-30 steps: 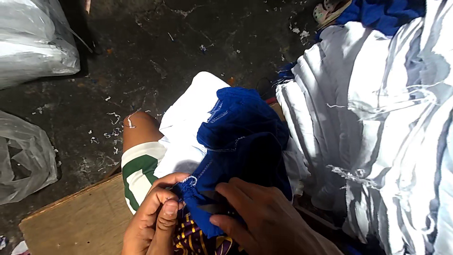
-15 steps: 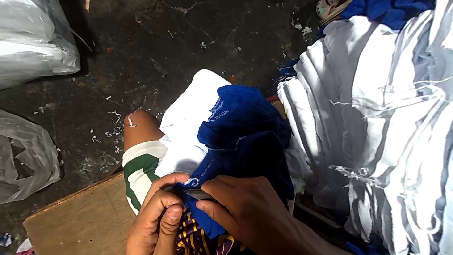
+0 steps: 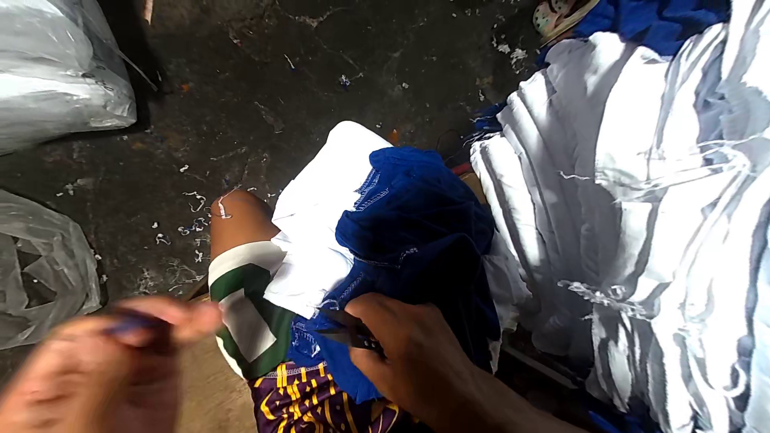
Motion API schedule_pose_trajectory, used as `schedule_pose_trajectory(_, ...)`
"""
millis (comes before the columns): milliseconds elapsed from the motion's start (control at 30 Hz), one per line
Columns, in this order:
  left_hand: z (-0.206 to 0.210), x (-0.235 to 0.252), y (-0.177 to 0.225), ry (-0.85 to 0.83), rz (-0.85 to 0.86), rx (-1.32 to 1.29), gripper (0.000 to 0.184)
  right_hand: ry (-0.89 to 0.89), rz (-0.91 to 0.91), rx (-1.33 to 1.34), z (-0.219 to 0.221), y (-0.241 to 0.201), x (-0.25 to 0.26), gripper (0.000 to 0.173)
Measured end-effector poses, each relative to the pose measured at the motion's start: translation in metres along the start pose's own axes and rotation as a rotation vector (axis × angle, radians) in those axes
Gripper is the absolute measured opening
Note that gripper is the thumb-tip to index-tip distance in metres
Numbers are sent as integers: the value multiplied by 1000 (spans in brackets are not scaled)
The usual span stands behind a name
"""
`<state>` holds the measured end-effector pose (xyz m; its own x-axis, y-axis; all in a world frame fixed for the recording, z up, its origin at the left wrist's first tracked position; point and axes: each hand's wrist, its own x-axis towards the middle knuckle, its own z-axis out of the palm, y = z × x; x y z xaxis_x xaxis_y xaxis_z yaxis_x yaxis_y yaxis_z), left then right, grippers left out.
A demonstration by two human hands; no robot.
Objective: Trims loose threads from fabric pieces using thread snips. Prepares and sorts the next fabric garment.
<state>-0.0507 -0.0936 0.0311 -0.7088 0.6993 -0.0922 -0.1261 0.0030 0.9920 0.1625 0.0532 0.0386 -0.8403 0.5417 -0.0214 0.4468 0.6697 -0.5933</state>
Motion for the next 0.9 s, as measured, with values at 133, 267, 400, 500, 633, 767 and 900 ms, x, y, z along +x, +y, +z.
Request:
schedule_pose_trajectory(133,-31,8,7,19,-13,822,63,6,-31,35,-1,3,-2,11)
schedule_pose_trajectory(267,22,-11,-9,-307,-126,461,45,41,-76,30,3,8,-1,10)
schedule_pose_trajectory(400,71,-36,-28,-417,-275,47,27,40,-85,66,2,8,-3,10)
schedule_pose_trajectory(500,83,-45,-32,-299,-346,-173,18,-38,-71,215,-10,12,-6,29)
schedule_pose_trajectory(633,71,-38,-35,-306,-356,-180,29,-147,-88,267,-21,16,-7,48)
schedule_pose_trajectory(767,65,-32,-38,-311,-397,-176,50,-170,-113,216,-17,14,-6,32)
schedule_pose_trajectory(900,71,-31,-38,-300,-467,-227,27,-166,-109,323,-16,13,-7,44)
